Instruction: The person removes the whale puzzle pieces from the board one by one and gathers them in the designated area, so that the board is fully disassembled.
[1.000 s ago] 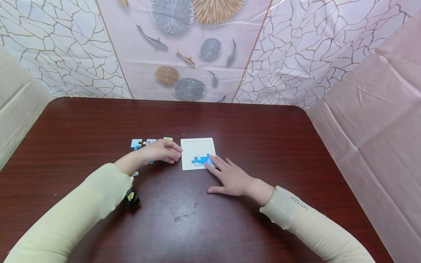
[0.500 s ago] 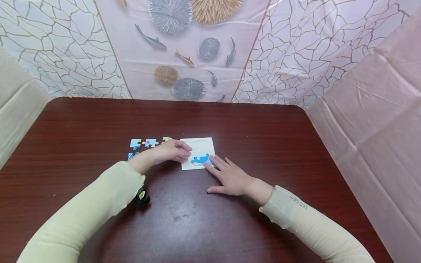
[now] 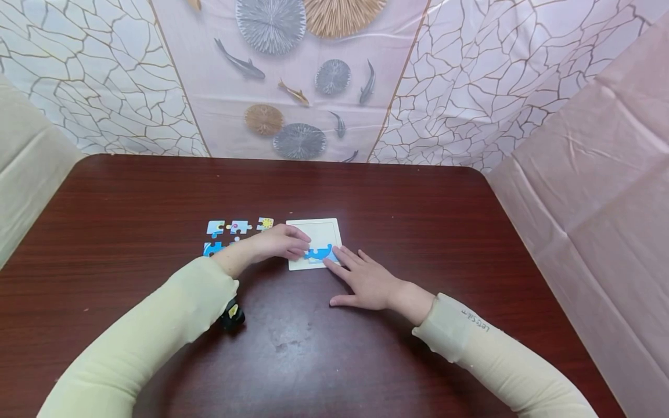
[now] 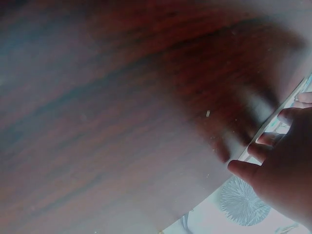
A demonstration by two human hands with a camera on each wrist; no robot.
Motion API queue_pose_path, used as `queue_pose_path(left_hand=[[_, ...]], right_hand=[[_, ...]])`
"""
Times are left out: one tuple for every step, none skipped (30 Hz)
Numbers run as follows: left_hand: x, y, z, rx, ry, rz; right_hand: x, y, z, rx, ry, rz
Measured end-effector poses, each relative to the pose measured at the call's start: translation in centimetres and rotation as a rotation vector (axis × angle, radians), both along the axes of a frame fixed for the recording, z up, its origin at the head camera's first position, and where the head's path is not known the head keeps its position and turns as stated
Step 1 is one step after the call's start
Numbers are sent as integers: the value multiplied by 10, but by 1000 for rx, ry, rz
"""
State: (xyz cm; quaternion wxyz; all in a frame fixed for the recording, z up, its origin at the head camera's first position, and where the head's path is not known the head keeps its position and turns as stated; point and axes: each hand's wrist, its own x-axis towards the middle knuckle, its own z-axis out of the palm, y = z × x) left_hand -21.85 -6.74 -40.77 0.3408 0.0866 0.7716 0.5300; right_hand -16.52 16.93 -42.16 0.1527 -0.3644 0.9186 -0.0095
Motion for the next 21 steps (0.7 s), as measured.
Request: queue_pose_path(left_hand=[[0,1,0,0,5,-3],[0,1,0,-3,9,0],[0,2,-1,-9,14,3],[0,3,-1,-16,20,5],[0,3,-1,-26,29,5],[0,4,-1,-37,37,7],[0,5,-2,-49,52,9],[0,7,-2,-66,70,12],[0,8,-2,-80,89,17],[0,10,-3,-89,111,22],[0,11,-4,-107,139,24],[0,13,-5,-119,161,27],[0,15,-6,-135,182,33],[0,16,-6,-150,198,40],[0,18,-7,-161,209,48],[0,19,-7,-172,215,56],[0,20,-7,-185,218,63],[1,21,-8,-190,216,71],[1,22,-7,-197,217,80],[1,22,-7,-200,215,87],[2,23,-7,-201,213,93]], right_hand=[[0,0,0,-4,2,2],[0,0,1,-3,1,2],[0,0,1,-4,0,2],[0,0,1,-5,-1,3],[0,0,1,-8,-1,4],[0,0,1,-6,-1,4],[0,0,1,-6,1,4],[0,1,1,-5,1,2],[0,1,0,-7,4,1],[0,2,1,-13,5,1],[-1,2,1,-17,6,0],[-1,2,1,-20,6,-1],[-1,2,1,-20,5,-2],[-1,2,1,-19,3,-5],[-1,2,2,-18,1,-6],[-1,3,2,-20,-2,-7],[-1,3,3,-19,-5,-7],[-1,3,4,-26,-8,-6],[-1,3,4,-27,-11,-6],[-1,3,5,-32,-13,-6],[-1,4,5,-37,-15,-5]])
